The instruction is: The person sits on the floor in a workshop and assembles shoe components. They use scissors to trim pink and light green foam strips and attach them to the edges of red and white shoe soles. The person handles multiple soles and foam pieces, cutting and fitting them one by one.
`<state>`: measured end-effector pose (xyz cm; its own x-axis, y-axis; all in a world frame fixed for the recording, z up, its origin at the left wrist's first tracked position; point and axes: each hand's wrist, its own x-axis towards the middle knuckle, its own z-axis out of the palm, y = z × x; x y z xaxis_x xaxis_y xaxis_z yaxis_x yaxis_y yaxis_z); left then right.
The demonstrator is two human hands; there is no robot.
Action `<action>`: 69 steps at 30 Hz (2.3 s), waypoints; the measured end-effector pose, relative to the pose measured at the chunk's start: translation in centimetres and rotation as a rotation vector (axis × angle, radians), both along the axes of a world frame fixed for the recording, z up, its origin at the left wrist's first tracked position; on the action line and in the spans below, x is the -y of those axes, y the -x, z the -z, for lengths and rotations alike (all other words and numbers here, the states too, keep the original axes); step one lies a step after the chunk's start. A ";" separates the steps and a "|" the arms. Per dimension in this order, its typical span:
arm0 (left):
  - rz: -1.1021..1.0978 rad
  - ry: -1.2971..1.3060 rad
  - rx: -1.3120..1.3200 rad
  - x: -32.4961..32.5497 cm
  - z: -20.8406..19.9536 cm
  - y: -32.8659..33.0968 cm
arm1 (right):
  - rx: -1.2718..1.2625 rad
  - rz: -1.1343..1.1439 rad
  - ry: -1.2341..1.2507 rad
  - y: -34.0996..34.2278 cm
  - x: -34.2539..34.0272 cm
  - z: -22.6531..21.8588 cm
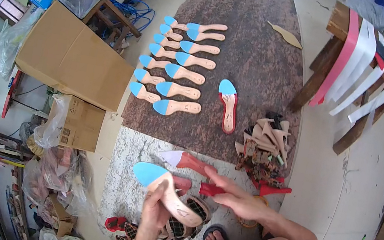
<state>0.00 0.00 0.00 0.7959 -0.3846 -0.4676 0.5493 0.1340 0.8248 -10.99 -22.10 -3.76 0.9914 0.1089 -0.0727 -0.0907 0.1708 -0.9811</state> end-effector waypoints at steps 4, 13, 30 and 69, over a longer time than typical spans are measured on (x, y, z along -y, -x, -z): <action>-0.087 0.158 -0.210 2.2 4.6 3.9 | -0.114 0.189 0.068 2.4 1.1 0.3; -0.075 0.229 -0.376 3.2 5.2 8.3 | -0.223 0.248 -0.207 1.2 -0.4 -2.0; 0.016 0.274 -0.338 3.7 4.9 9.1 | -0.344 0.167 -0.295 0.8 -1.2 -1.9; -0.321 0.237 -0.055 2.4 4.2 10.3 | 0.213 0.280 0.493 1.2 -2.8 -2.7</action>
<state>-10.30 -2.38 -4.18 0.8693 -0.2228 -0.4412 0.4912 0.4890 0.7209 -12.19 -19.29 -1.03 0.9759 -0.1538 0.1550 0.0994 -0.3195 -0.9424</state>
